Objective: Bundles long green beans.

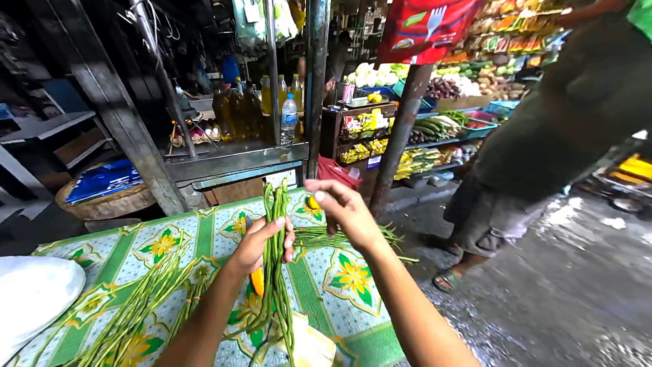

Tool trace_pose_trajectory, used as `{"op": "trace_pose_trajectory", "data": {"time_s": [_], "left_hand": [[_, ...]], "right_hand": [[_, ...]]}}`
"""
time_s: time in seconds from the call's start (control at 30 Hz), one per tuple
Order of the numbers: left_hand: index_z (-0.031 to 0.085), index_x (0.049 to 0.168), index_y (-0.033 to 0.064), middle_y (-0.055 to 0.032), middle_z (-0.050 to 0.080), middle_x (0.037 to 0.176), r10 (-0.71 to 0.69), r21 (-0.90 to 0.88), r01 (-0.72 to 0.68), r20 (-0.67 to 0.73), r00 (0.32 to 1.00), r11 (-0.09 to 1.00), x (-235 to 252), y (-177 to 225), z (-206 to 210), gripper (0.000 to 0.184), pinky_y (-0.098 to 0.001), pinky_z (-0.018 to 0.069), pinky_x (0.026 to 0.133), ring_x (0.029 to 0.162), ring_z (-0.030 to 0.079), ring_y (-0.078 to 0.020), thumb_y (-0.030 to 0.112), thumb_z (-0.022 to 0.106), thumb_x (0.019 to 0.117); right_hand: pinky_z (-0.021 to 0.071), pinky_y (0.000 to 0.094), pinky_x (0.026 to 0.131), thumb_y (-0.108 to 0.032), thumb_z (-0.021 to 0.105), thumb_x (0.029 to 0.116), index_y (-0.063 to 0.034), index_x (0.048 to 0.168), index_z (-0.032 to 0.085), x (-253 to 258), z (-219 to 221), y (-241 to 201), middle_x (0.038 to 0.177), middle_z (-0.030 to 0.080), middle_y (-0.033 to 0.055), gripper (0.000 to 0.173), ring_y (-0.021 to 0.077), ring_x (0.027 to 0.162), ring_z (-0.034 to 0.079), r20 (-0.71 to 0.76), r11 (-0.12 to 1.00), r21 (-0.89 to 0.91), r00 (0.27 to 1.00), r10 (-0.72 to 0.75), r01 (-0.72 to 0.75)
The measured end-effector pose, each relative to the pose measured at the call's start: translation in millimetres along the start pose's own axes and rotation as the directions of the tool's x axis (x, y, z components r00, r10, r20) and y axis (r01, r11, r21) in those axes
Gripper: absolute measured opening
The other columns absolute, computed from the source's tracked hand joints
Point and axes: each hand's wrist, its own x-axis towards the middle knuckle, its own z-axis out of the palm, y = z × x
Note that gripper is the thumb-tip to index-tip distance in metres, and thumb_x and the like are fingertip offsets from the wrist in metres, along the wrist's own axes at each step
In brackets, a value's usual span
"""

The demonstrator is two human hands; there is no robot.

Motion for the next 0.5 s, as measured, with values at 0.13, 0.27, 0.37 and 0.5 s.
{"op": "trace_pose_trajectory", "data": {"time_s": [0.13, 0.27, 0.37, 0.5], "left_hand": [[0.060, 0.101, 0.0067, -0.0017, 0.071, 0.077, -0.038, 0.146, 0.044, -0.046, 0.998, 0.988, -2.2, 6.6, 7.4, 0.026, -0.0260, 0.0622, 0.059, 0.062, 0.070, -0.0120, 0.018, 0.037, 0.1064], [0.057, 0.118, -0.0003, -0.0118, 0.075, 0.104, -0.047, 0.205, 0.084, -0.179, 0.983, 0.975, -9.3, 19.1, 3.9, 0.029, -0.0387, 0.0655, 0.080, 0.091, 0.076, -0.0241, 0.014, 0.034, 0.1081], [0.055, 0.122, -0.0032, -0.0154, 0.073, 0.110, -0.021, 0.160, 0.070, -0.288, 0.957, 0.985, -12.7, 23.4, 0.5, 0.029, -0.0408, 0.0642, 0.084, 0.098, 0.075, -0.0264, 0.011, 0.034, 0.1094], [0.052, 0.120, -0.0003, -0.0119, 0.070, 0.108, 0.046, 0.167, 0.020, -0.383, 0.922, 0.986, -17.3, 26.5, -6.7, 0.024, -0.0398, 0.0621, 0.088, 0.101, 0.072, -0.0232, 0.012, 0.033, 0.1108]], "right_hand": [[0.0395, 0.0190, 0.049, -0.025, 0.071, 0.0972, -0.0109, 0.098, 0.071, 5.7, 27.1, 2.2, 0.083, 0.065, -0.0031, 0.014, 0.0008, 0.054, 0.047, 0.057, 0.983, -0.175, 0.996, 0.068, -0.057], [0.0459, 0.0243, 0.062, -0.023, 0.063, 0.1029, -0.0105, 0.099, 0.074, 13.2, 36.1, 0.3, 0.090, 0.067, -0.0027, 0.018, 0.0033, 0.066, 0.054, 0.079, 0.961, -0.276, 0.996, 0.052, -0.028], [0.0499, 0.0253, 0.068, -0.020, 0.059, 0.1047, -0.0092, 0.099, 0.074, 18.7, 45.2, 5.1, 0.094, 0.069, -0.0012, 0.019, 0.0038, 0.075, 0.060, 0.085, 0.955, -0.298, 0.996, 0.026, 0.001], [0.0496, 0.0256, 0.066, -0.017, 0.065, 0.1012, -0.0084, 0.109, 0.072, 15.8, 60.0, 16.4, 0.101, 0.070, 0.0005, 0.014, 0.0053, 0.073, 0.060, -0.009, 0.976, -0.217, 0.999, -0.038, 0.035]]}}
